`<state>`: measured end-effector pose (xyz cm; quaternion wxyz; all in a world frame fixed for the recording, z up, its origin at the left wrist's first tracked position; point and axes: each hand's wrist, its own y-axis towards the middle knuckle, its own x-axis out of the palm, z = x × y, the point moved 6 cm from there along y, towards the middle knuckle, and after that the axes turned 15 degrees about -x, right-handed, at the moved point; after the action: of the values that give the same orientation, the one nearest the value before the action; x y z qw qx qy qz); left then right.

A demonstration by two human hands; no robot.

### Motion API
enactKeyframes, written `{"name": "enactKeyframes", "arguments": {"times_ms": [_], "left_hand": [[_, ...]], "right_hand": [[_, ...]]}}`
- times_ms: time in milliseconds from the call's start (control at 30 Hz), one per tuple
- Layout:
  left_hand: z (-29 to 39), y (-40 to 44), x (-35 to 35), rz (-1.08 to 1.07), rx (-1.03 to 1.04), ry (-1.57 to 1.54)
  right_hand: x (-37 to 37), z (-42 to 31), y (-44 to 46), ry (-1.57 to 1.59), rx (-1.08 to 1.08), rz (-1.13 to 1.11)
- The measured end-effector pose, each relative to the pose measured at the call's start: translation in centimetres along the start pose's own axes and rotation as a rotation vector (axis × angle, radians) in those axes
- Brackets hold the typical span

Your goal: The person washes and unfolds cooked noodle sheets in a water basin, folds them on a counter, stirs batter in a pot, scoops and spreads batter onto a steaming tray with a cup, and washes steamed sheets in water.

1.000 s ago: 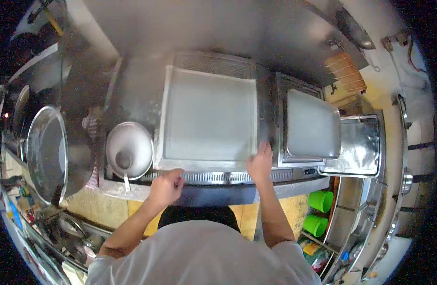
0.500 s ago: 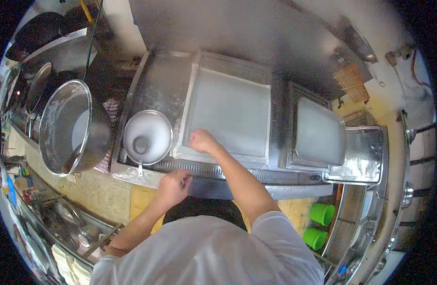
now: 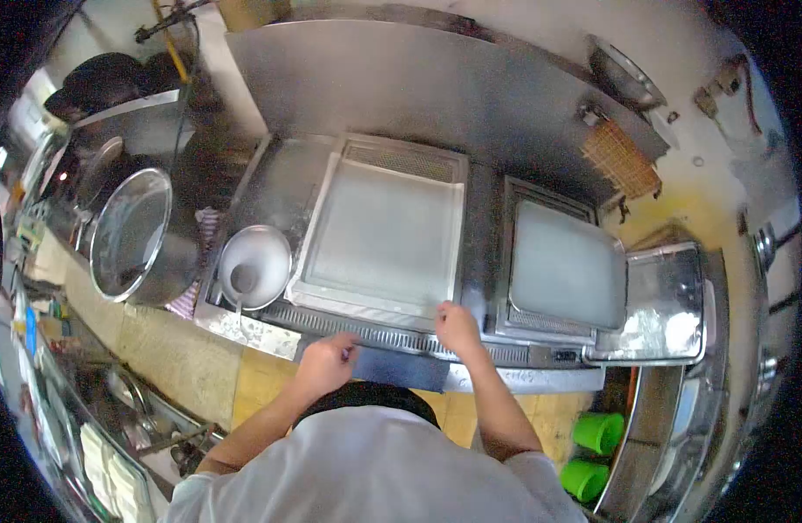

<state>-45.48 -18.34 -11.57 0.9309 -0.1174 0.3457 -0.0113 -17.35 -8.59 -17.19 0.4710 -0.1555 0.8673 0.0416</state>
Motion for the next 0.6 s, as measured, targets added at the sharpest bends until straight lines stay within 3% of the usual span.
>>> {"name": "enactKeyframes", "arguments": {"times_ms": [133,300,400,500,600], "left_hand": [[2.0,-1.8,0.7,0.062,0.023,0.017],[0.5,-3.4,-1.3,0.138,-0.022,0.039],[-1.4,-4.4,-4.1,0.191,-0.087,0.029],[-4.1,-5.6,-7.5,0.269,-0.137,-0.007],[-7.9,-7.0,-11.8,0.36,-0.171,-0.024]], "right_hand": [[1.5,-5.3,-1.7,0.247,-0.15,0.04],[3.4,-12.9,-2.0,0.255,-0.347,-0.051],[5.1,-16.9,-1.3,0.296,-0.481,-0.082],[6.4,-21.8,-0.2,0.113,-0.554,-0.198],[9.5,-26.4,1.7,0.209,-0.804,-0.113]]}}
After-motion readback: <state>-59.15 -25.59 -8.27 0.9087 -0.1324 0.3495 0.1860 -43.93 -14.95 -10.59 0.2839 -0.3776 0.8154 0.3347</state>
